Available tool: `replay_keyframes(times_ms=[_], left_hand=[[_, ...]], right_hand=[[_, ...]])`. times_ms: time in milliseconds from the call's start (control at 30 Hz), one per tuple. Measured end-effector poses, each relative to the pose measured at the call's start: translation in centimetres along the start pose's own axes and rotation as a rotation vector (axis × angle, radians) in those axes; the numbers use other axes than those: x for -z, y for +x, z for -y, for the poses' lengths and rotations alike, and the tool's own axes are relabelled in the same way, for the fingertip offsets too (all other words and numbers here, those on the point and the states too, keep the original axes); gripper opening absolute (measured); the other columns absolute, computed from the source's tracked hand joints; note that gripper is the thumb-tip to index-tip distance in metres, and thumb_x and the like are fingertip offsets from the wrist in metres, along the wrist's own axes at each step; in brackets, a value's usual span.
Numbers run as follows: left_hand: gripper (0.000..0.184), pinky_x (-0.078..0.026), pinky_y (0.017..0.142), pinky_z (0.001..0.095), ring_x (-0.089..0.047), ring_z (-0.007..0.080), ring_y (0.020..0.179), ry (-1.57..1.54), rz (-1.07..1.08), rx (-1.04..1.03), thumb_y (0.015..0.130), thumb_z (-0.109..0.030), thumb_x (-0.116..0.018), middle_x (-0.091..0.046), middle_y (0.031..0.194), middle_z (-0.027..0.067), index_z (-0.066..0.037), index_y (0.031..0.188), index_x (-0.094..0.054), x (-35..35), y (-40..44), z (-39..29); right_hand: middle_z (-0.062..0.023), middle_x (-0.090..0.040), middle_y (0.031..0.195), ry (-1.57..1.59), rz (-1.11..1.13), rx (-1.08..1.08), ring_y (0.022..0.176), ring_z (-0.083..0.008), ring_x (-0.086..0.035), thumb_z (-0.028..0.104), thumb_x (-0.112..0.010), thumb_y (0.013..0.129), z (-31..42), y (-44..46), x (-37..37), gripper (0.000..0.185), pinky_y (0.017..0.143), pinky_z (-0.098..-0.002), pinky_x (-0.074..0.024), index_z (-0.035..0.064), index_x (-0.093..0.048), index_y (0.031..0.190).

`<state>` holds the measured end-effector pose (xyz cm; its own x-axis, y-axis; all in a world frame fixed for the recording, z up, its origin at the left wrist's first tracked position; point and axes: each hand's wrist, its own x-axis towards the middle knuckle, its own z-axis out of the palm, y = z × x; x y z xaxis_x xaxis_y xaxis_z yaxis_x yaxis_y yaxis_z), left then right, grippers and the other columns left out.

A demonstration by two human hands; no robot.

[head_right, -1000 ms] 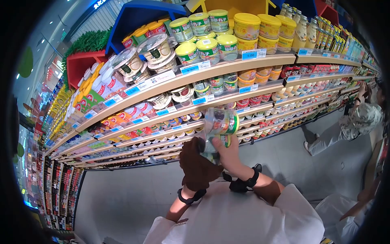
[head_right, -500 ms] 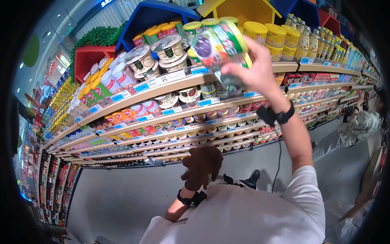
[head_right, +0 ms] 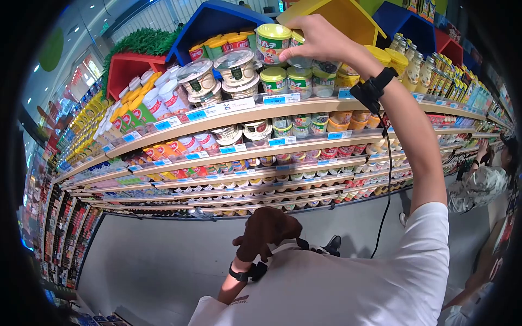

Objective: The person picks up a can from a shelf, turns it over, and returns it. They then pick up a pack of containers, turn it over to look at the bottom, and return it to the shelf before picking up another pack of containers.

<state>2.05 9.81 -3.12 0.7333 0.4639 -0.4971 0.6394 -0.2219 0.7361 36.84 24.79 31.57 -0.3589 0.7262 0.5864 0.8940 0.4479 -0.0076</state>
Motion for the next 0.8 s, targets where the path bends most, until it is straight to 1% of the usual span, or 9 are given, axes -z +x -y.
replay_keyframes(times_ms=[33,133,233,333,433,700,733,767,800], left_hand=[[0.043,-0.053,0.072,0.0334,-0.072,0.0195,0.079,0.051,0.022,0.055,0.098,-0.053,-0.078,-0.076,0.084,0.0026,-0.01,0.1,-0.079,0.4,-0.5,-0.7],[0.038,-0.054,0.073,0.0353,-0.072,0.0209,0.08,0.12,0.028,0.12,0.094,-0.049,-0.078,-0.075,0.084,0.003,-0.011,0.1,-0.079,0.9,-1.4,-1.8],[0.034,-0.055,0.074,0.0372,-0.073,0.0223,0.08,0.077,-0.012,0.144,0.091,-0.045,-0.079,-0.075,0.083,0.0033,-0.013,0.1,-0.079,0.7,-1.9,-2.0],[0.03,-0.056,0.075,0.0391,-0.074,0.0236,0.081,0.043,-0.054,0.159,0.087,-0.041,-0.079,-0.075,0.083,0.0036,-0.014,0.099,-0.079,0.3,-1.7,-2.4],[0.027,-0.057,0.076,0.0411,-0.075,0.025,0.081,0.184,-0.031,0.179,0.084,-0.038,-0.079,-0.075,0.083,0.004,-0.015,0.099,-0.079,0.4,-1.5,-3.7],[0.024,-0.06,0.078,0.0461,-0.077,0.0287,0.083,0.21,-0.052,0.193,0.075,-0.027,-0.08,-0.074,0.082,0.0049,-0.018,0.097,-0.079,0.5,-0.9,-5.3],[0.027,-0.059,0.075,0.0437,-0.075,0.0275,0.081,0.202,-0.059,0.226,0.07,-0.022,-0.081,-0.071,0.08,0.0035,-0.022,0.097,-0.078,0.1,-0.4,-5.0],[0.032,-0.059,0.071,0.0412,-0.073,0.0263,0.079,0.193,-0.066,0.259,0.066,-0.017,-0.083,-0.068,0.078,0.0021,-0.026,0.096,-0.077,-0.3,0.2,-4.6],[0.03,-0.057,0.074,0.0443,-0.074,0.0271,0.081,0.18,-0.066,0.26,0.068,-0.02,-0.082,-0.069,0.08,0.003,-0.024,0.097,-0.077,-0.5,0.2,-4.6]], right_hand=[[-0.0212,-0.082,0.12,-0.009,0.037,-0.008,0.109,-0.0403,-0.078,0.053,-0.101,0.077,-0.4,0.3,-0.3,0.079,0.097,-0.0444,-0.0602,-0.0023,-0.079,0.13],[-0.0223,-0.078,0.097,-0.035,-0.006,0.084,0.087,-0.0405,-0.073,0.06,-0.1,0.076,-1.3,0.8,-1.3,0.082,0.082,-0.0472,-0.0576,-0.003,-0.08,0.126],[-0.0223,-0.078,0.096,-0.029,0.041,0.071,0.09,-0.0411,-0.074,0.06,-0.1,0.074,-1.5,1.0,-1.8,0.084,0.083,-0.0484,-0.0582,-0.0024,-0.081,0.127],[-0.0248,-0.08,0.116,-0.04,0.145,-0.005,0.109,-0.0436,-0.076,0.055,-0.101,0.073,-0.8,1.3,-1.7,0.083,0.095,-0.048,-0.0599,-0.0038,-0.08,0.126],[-0.0239,-0.079,0.099,-0.065,0.13,0.029,0.099,-0.0417,-0.078,0.06,-0.102,0.069,-1.8,1.5,-2.5,0.089,0.087,-0.0504,-0.0598,-0.0034,-0.081,0.128],[-0.0256,-0.08,0.102,-0.061,0.168,-0.032,0.103,-0.0425,-0.079,0.06,-0.102,0.069,-1.3,1.2,-2.6,0.095,0.093,-0.0514,-0.0619,-0.007,-0.079,0.132],[-0.0256,-0.08,0.102,-0.06,0.183,-0.056,0.104,-0.0425,-0.08,0.06,-0.102,0.069,-1.2,1.2,-2.6,0.096,0.094,-0.0515,-0.0621,-0.0072,-0.079,0.133],[-0.026,-0.08,0.105,-0.06,0.181,-0.053,0.104,-0.0425,-0.079,0.063,-0.102,0.068,-1.4,1.2,-2.7,0.097,0.093,-0.0508,-0.062,-0.0078,-0.079,0.131],[-0.0263,-0.08,0.109,-0.061,0.18,-0.051,0.105,-0.0425,-0.079,0.065,-0.101,0.068,-1.7,1.3,-3.0,0.099,0.093,-0.05,-0.0619,-0.0083,-0.079,0.13]])
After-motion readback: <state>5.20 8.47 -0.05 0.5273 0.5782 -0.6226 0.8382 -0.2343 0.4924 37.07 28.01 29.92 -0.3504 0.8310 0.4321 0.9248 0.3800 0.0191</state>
